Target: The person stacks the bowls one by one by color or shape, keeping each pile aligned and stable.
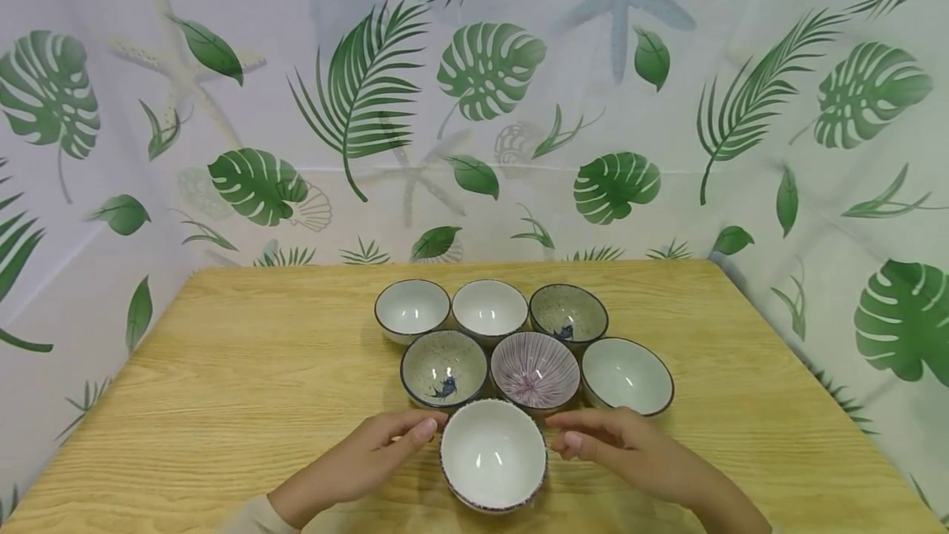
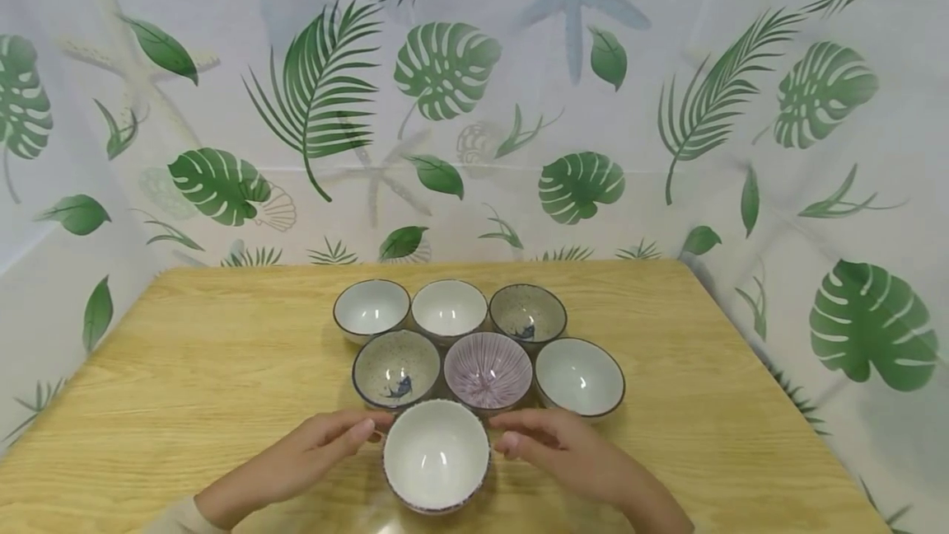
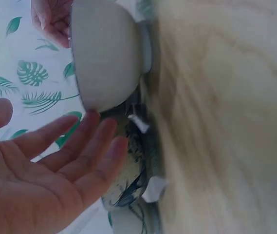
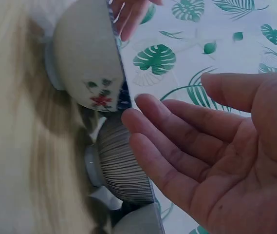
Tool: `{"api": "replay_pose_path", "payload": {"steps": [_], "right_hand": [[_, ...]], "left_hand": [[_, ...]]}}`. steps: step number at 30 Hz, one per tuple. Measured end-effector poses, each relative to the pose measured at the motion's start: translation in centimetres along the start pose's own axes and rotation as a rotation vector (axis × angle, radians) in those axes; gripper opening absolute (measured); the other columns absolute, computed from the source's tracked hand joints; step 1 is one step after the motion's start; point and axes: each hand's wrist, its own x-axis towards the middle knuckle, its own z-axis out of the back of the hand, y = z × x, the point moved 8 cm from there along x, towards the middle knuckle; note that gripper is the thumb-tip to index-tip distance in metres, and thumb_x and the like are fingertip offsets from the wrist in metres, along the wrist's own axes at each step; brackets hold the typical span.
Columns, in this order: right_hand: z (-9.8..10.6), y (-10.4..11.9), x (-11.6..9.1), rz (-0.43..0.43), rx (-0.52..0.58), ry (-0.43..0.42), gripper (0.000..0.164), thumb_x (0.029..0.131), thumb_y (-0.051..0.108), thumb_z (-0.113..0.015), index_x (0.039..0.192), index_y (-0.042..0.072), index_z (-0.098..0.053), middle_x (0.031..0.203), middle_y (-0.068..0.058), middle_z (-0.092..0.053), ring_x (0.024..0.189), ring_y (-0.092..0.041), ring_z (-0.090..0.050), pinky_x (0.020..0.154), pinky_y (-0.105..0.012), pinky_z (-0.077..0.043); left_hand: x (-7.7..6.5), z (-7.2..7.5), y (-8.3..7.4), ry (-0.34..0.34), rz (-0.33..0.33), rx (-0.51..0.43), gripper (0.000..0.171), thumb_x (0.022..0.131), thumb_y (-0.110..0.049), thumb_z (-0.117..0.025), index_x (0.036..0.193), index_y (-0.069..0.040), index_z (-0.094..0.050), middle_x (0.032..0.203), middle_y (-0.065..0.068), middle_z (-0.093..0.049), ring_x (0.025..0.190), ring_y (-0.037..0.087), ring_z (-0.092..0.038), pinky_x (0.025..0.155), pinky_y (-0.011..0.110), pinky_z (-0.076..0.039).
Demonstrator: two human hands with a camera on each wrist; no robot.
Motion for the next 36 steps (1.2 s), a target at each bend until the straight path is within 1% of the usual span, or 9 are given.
{"api": "replay_pose_path", "payload": {"steps": [3, 6, 13, 18, 21, 25, 29, 33, 36], "right_hand": [[0.9, 0.7, 0.4, 0.026, 0.027, -0.012, 0.033, 0.100, 0.008, -0.040, 0.126, -0.010, -0.050, 0.105, -0.013, -0.065, 0.097, -0.023, -0.060, 0.082, -0.038, -0.049], [1.9, 1.1, 0.9, 0.009, 0.078, -0.060, 0.036, 0.102, 0.011, -0.034, 0.128, -0.012, -0.046, 0.111, -0.016, -0.062, 0.104, -0.025, -0.058, 0.087, -0.040, -0.046], [4.6, 0.7, 2.0, -0.098, 0.189, -0.194, 0.052, 0.105, 0.027, -0.026, 0.136, -0.013, -0.034, 0.134, -0.025, -0.043, 0.119, -0.027, -0.046, 0.097, -0.031, -0.037], [6.0, 0.2, 3.1, -0.150, 0.389, -0.231, 0.056, 0.104, 0.028, -0.030, 0.140, -0.015, -0.023, 0.139, -0.027, -0.035, 0.121, -0.026, -0.044, 0.098, -0.031, -0.035], [6.3, -0.3, 4.1, -0.198, 0.551, -0.252, 0.057, 0.104, 0.026, -0.033, 0.141, -0.015, -0.018, 0.140, -0.026, -0.035, 0.122, -0.028, -0.043, 0.100, -0.035, -0.033], [6.8, -1.0, 5.3, -0.245, 0.694, -0.306, 0.055, 0.104, 0.021, -0.031, 0.142, -0.014, -0.013, 0.144, -0.028, -0.025, 0.129, -0.034, -0.031, 0.103, -0.036, -0.029], [7.2, -1.4, 6.3, -0.247, 0.774, -0.341, 0.052, 0.104, 0.017, -0.025, 0.144, -0.011, -0.008, 0.148, -0.029, -0.011, 0.133, -0.037, -0.019, 0.105, -0.034, -0.025], [7.7, -1.4, 7.9, -0.200, 0.804, -0.368, 0.051, 0.104, 0.015, -0.028, 0.146, -0.008, -0.010, 0.149, -0.027, -0.012, 0.133, -0.036, -0.020, 0.105, -0.032, -0.026], [8.0, -1.3, 9.4, -0.175, 0.747, -0.366, 0.052, 0.104, 0.017, -0.029, 0.146, -0.007, -0.012, 0.148, -0.025, -0.016, 0.133, -0.035, -0.020, 0.105, -0.033, -0.025]], "left_hand": [[0.2, 0.9, -0.5, 0.030, 0.005, -0.043, 0.044, 0.104, -0.027, -0.031, 0.128, 0.001, -0.053, 0.123, 0.009, -0.058, 0.115, 0.020, -0.050, 0.095, 0.038, -0.040], [0.7, 2.0, -0.9, 0.026, 0.026, -0.142, 0.048, 0.105, -0.028, -0.024, 0.130, 0.003, -0.050, 0.127, 0.012, -0.054, 0.118, 0.024, -0.047, 0.096, 0.039, -0.039], [2.3, 4.5, -0.9, -0.080, 0.094, -0.308, 0.062, 0.103, -0.043, -0.016, 0.136, 0.001, -0.044, 0.138, 0.014, -0.043, 0.126, 0.029, -0.038, 0.100, 0.043, -0.034], [3.3, 5.5, -0.4, -0.163, 0.128, -0.414, 0.065, 0.101, -0.049, -0.019, 0.139, -0.001, -0.039, 0.141, 0.012, -0.039, 0.129, 0.025, -0.034, 0.101, 0.041, -0.034], [3.7, 5.7, -0.2, -0.201, 0.140, -0.581, 0.065, 0.101, -0.049, -0.024, 0.140, 0.002, -0.036, 0.143, 0.015, -0.036, 0.131, 0.026, -0.030, 0.102, 0.040, -0.031], [4.2, 5.6, 0.1, -0.225, 0.165, -0.763, 0.063, 0.101, -0.046, -0.028, 0.142, 0.003, -0.030, 0.144, 0.019, -0.031, 0.133, 0.031, -0.025, 0.104, 0.039, -0.029], [5.0, 5.5, 0.4, -0.251, 0.198, -0.816, 0.060, 0.103, -0.042, -0.026, 0.143, 0.002, -0.030, 0.145, 0.019, -0.029, 0.134, 0.031, -0.023, 0.105, 0.039, -0.027], [5.8, 5.4, 0.6, -0.254, 0.215, -0.847, 0.058, 0.104, -0.040, -0.023, 0.143, 0.002, -0.028, 0.146, 0.022, -0.026, 0.134, 0.033, -0.022, 0.106, 0.037, -0.025], [6.5, 5.2, 0.6, -0.245, 0.229, -0.884, 0.058, 0.104, -0.040, -0.022, 0.144, 0.002, -0.027, 0.147, 0.024, -0.022, 0.134, 0.033, -0.020, 0.106, 0.037, -0.024]]}}
